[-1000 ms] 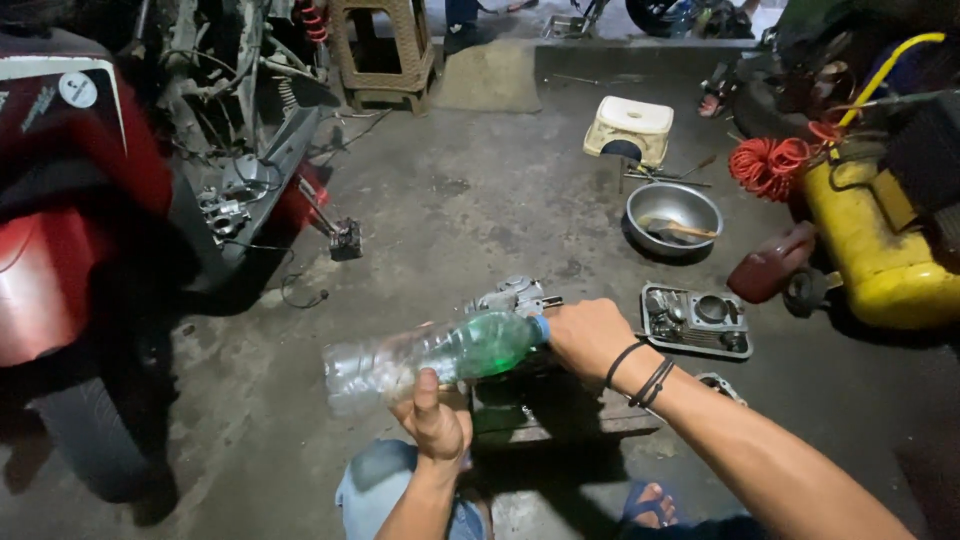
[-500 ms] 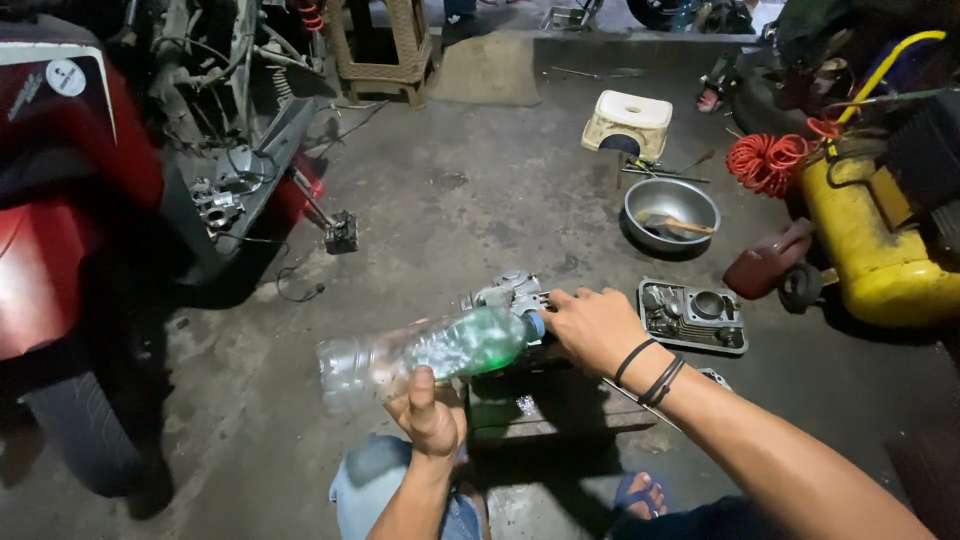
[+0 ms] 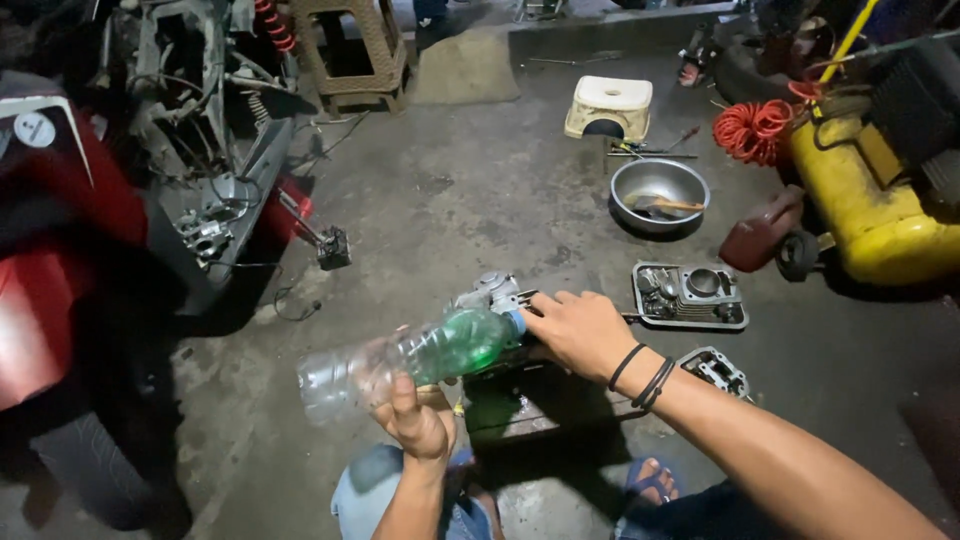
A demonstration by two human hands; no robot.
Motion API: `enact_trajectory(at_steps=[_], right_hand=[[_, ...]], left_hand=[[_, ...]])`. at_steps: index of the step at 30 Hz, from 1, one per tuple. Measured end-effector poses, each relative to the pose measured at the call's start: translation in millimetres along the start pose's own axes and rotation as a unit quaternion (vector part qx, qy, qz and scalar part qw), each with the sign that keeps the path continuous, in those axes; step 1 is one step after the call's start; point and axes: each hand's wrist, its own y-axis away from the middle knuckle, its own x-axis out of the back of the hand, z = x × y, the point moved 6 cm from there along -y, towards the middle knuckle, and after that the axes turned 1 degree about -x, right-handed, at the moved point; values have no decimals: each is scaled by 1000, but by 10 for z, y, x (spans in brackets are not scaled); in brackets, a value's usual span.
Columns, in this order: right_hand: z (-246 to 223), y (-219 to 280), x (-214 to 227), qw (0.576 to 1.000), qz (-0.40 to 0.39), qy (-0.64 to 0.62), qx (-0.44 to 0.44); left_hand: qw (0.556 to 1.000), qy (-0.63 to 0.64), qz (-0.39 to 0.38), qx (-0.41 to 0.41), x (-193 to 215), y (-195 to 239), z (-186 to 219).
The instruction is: The person cleans a metal engine cylinder head using a small brush and a green liquid from a plastic bottle. They scrub the surface and crevices, then pour the liquid over the part to rinse it.
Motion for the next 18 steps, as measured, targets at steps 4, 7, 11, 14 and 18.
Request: enact_trajectory(at_steps=[4,7,11,14,18], right_hand=[[171,57,192,999,-17,-31,-21],[344,73,202,985,-108,-107,-84],[440,158,257,976,-94,-151,-129],[462,199,298,973,-74,-164,-148],[420,178,365,969,-94,-170,-155]], left_hand=[[1000,7,-8,12,112,-93,-127],[994,8,-98,-43,-255,-184,153],[987,-75,-126,-71,-237,-140,237],[960,-243,-112,-79,53,-108,150],[923,-384,15,-11,441,-86,-6]])
